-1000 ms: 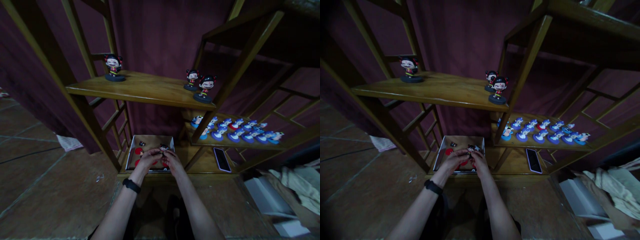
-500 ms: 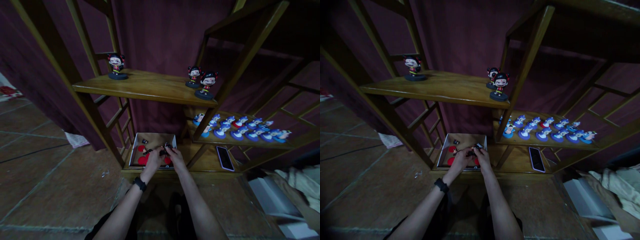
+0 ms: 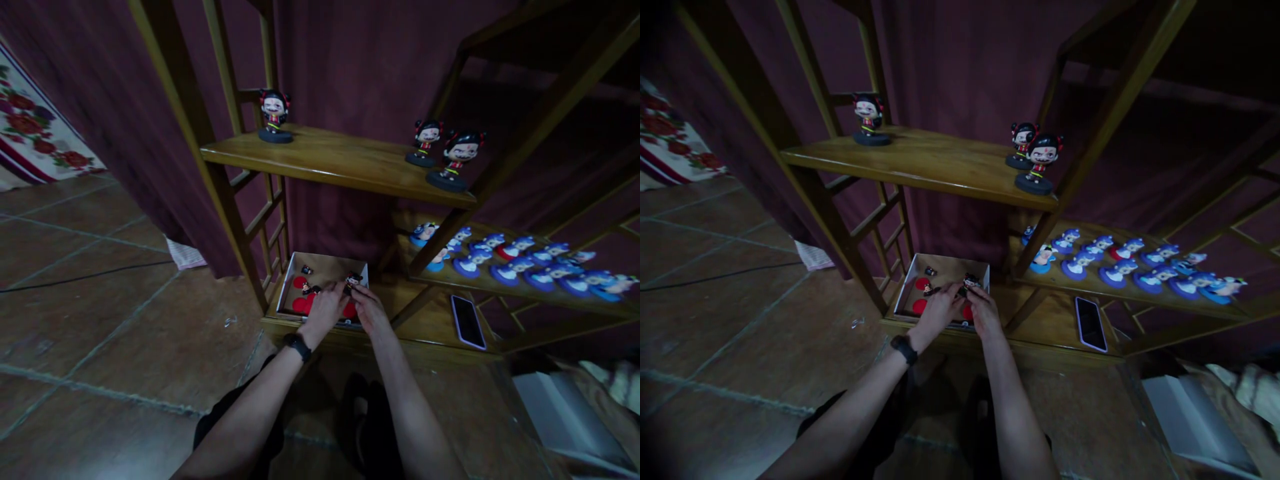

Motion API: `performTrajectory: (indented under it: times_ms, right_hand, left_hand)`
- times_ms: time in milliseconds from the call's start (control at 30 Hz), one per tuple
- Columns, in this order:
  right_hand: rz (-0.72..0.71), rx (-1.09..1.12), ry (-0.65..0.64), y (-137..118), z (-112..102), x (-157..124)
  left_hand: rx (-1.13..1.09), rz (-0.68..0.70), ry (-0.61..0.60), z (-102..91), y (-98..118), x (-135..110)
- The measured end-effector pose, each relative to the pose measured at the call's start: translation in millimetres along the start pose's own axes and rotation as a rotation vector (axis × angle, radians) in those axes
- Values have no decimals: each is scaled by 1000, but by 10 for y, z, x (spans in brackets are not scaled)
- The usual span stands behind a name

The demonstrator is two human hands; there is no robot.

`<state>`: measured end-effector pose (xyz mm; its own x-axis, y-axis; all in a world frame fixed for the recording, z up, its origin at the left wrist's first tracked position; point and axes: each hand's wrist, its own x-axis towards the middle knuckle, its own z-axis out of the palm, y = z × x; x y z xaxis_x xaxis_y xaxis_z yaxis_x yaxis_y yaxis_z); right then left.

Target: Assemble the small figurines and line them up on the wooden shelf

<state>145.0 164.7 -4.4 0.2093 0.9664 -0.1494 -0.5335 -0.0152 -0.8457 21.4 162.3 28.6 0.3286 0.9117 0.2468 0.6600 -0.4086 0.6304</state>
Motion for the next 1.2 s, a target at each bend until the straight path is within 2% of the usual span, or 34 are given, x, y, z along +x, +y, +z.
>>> performTrajectory:
  times_ms: [133, 367, 633, 733, 867, 1200]
  right_hand:
    - [11, -28, -26, -14, -6, -1]
    - [-38, -166, -49, -26, 0, -19]
    - [0, -164, -57, -65, 10, -60]
    - [20, -162, -47, -51, 5, -59]
    - [17, -151, -23, -22, 1, -55]
    - [-18, -164, 25, -92, 72, -106]
  left_hand:
    - [120, 41, -42, -41, 37, -27]
    - [273, 118, -24, -18, 50, -52]
    - [287, 149, -4, -7, 44, -72]
    - [144, 60, -15, -21, 33, -48]
    - [-178, -19, 29, 10, -37, 30]
    - [-878, -202, 83, 262, -305, 224]
